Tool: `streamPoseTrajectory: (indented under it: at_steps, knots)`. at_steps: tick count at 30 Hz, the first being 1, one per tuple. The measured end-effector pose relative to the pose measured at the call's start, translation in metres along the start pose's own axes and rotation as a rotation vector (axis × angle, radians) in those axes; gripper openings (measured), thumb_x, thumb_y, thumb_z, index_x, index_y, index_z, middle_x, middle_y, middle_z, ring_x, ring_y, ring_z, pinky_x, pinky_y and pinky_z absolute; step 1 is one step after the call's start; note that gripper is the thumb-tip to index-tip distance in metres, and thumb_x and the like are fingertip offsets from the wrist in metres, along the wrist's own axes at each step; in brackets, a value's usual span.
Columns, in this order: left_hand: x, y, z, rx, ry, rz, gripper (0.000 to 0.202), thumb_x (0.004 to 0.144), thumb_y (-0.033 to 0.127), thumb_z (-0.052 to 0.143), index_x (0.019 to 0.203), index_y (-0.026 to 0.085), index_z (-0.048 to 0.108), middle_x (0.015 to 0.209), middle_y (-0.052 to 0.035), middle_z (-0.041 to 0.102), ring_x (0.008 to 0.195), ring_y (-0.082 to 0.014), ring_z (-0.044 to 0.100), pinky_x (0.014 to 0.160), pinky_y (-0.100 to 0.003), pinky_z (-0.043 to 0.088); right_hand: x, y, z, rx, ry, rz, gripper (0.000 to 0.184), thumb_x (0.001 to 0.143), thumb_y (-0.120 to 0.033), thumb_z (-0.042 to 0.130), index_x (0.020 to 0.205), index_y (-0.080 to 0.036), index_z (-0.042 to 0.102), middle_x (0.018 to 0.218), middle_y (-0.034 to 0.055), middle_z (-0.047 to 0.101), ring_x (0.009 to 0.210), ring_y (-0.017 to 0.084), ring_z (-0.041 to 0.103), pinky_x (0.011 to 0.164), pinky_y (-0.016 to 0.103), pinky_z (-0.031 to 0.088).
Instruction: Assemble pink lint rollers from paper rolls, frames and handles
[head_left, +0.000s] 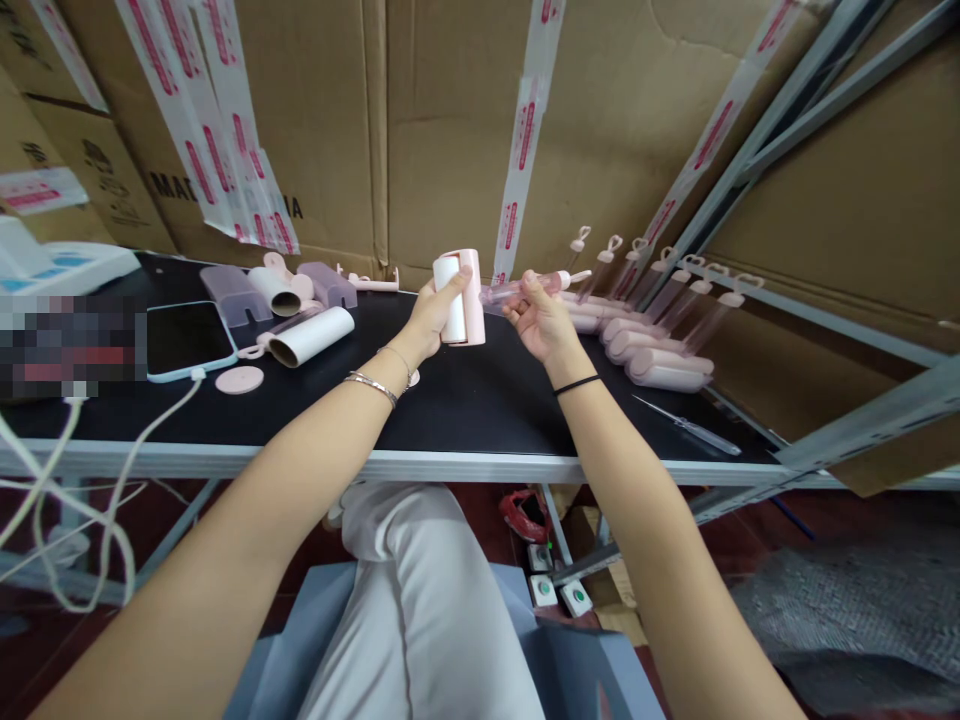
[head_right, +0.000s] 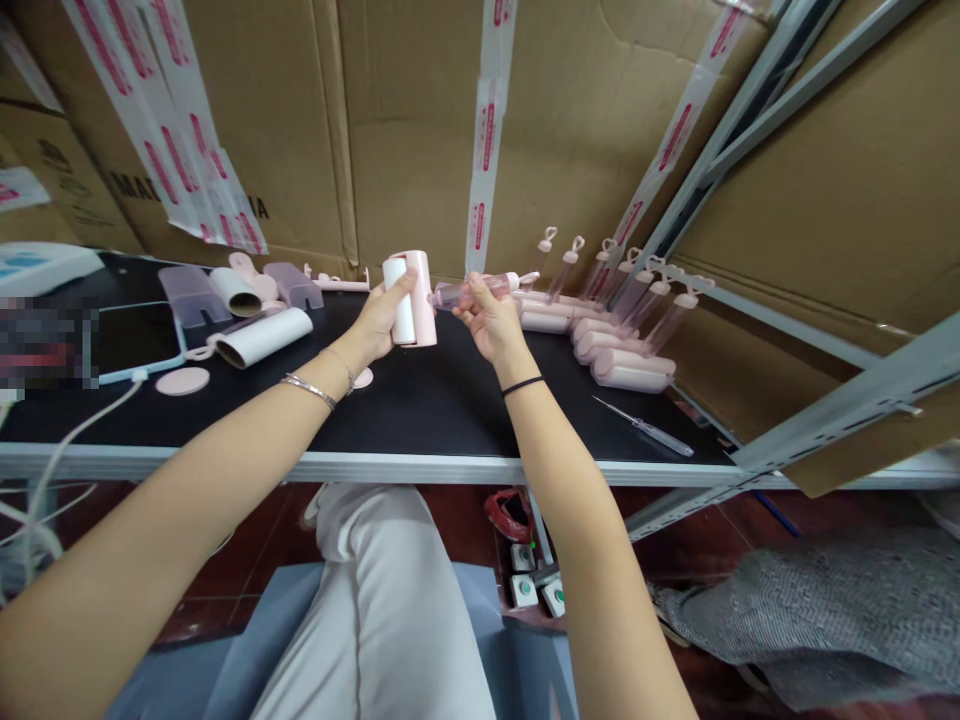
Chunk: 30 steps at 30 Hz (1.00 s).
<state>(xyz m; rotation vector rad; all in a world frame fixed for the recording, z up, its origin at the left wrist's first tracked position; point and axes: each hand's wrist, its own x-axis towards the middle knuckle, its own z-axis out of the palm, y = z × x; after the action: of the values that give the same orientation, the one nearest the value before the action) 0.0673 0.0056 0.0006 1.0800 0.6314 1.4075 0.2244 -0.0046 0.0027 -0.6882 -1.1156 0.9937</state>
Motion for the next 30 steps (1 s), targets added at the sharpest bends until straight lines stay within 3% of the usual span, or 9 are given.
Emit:
streamPoseTrajectory:
  at_steps: [6, 16, 30]
  knots:
    - [0.0, 0.0, -0.001, -0.028, -0.013, -0.004, 0.053, 0.061, 0.057, 0.077, 0.09, 0.017, 0.057, 0.069, -0.0013, 0.065, 0.07, -0.0154, 0.065, 0.074, -0.029, 0.051, -0.007, -0.007, 0.004, 0.013, -0.051, -0.057, 0.038, 0.068, -0.044, 0.077, 0.078, -0.025, 0.046, 0.068, -0.0093, 0.054, 0.059, 0.006, 0.056, 0.067, 0.022, 0.055]
    - [0.003, -0.001, -0.004, -0.017, 0.023, 0.028, 0.051, 0.062, 0.054, 0.077, 0.092, 0.019, 0.057, 0.069, -0.0002, 0.064, 0.069, -0.0148, 0.064, 0.072, -0.027, 0.051, -0.013, -0.008, 0.016, -0.022, 0.011, -0.076, 0.039, 0.066, -0.039, 0.079, 0.083, -0.026, 0.046, 0.073, -0.0099, 0.057, 0.057, 0.005, 0.057, 0.069, 0.023, 0.057]
    - [-0.002, 0.001, 0.003, 0.025, 0.039, 0.093, 0.048, 0.063, 0.051, 0.078, 0.092, 0.019, 0.058, 0.073, -0.0006, 0.066, 0.072, -0.0148, 0.065, 0.072, -0.026, 0.051, -0.019, -0.004, 0.018, -0.03, -0.015, -0.077, 0.036, 0.07, -0.043, 0.074, 0.085, -0.027, 0.045, 0.086, -0.0068, 0.062, 0.065, 0.007, 0.058, 0.07, 0.025, 0.057]
